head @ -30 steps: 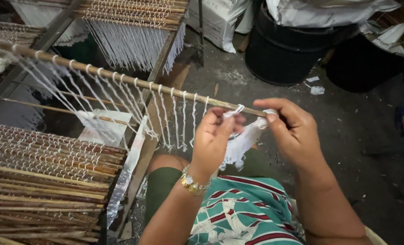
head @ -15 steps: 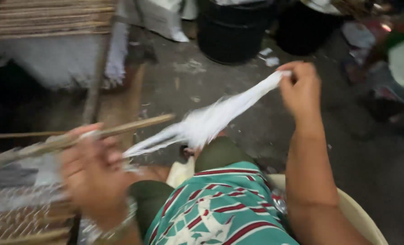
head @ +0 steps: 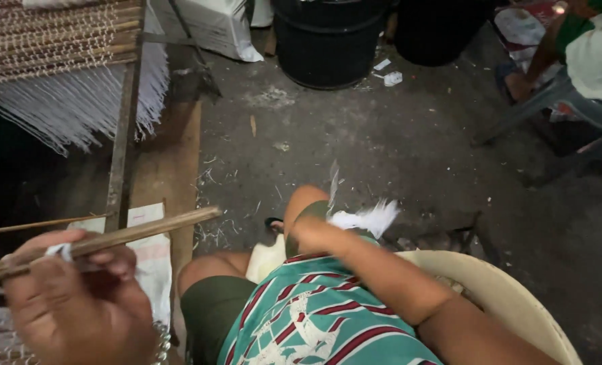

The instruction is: Wrapping cotton wicks around wooden sticks and organizing them on a rack for candle making.

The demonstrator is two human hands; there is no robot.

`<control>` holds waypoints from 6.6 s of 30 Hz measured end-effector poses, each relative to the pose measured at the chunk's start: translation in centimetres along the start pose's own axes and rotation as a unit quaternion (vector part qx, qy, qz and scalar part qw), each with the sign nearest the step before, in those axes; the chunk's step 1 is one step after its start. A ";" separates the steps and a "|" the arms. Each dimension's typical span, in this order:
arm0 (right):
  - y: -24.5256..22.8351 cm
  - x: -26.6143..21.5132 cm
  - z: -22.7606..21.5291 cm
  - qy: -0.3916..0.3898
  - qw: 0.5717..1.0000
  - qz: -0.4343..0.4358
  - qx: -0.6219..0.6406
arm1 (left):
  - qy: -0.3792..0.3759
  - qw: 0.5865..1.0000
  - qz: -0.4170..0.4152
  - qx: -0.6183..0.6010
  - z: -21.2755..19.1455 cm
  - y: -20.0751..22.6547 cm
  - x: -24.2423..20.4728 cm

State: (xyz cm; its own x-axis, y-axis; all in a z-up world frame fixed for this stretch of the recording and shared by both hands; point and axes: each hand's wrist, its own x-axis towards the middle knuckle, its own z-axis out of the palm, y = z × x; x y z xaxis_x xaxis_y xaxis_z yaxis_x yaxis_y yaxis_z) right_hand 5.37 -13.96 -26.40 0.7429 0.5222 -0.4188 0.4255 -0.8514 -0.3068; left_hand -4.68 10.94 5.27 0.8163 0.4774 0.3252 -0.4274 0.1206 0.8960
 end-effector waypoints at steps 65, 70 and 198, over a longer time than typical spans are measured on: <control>-11.0 -19.2 -28.4 0.356 0.889 -0.154 0.242 | -0.228 0.925 -0.116 -0.280 7.5 -8.1 -1.5; -10.6 -18.4 -28.7 0.339 0.899 -0.183 0.209 | -0.294 0.780 -0.199 -0.516 9.0 -7.3 -1.8; -29.6 12.9 -19.2 0.300 0.925 -0.220 -0.072 | -0.056 0.745 -0.553 -0.368 -8.1 -34.8 -9.7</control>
State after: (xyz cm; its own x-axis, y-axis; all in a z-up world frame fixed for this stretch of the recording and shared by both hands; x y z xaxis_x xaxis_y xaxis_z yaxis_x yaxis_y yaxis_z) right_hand 12.34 17.02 -6.30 0.6156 0.7354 0.2832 0.7879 -0.5824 -0.2003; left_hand -0.89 9.17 -31.51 0.8369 -0.3389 -0.4298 0.4674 0.8512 0.2388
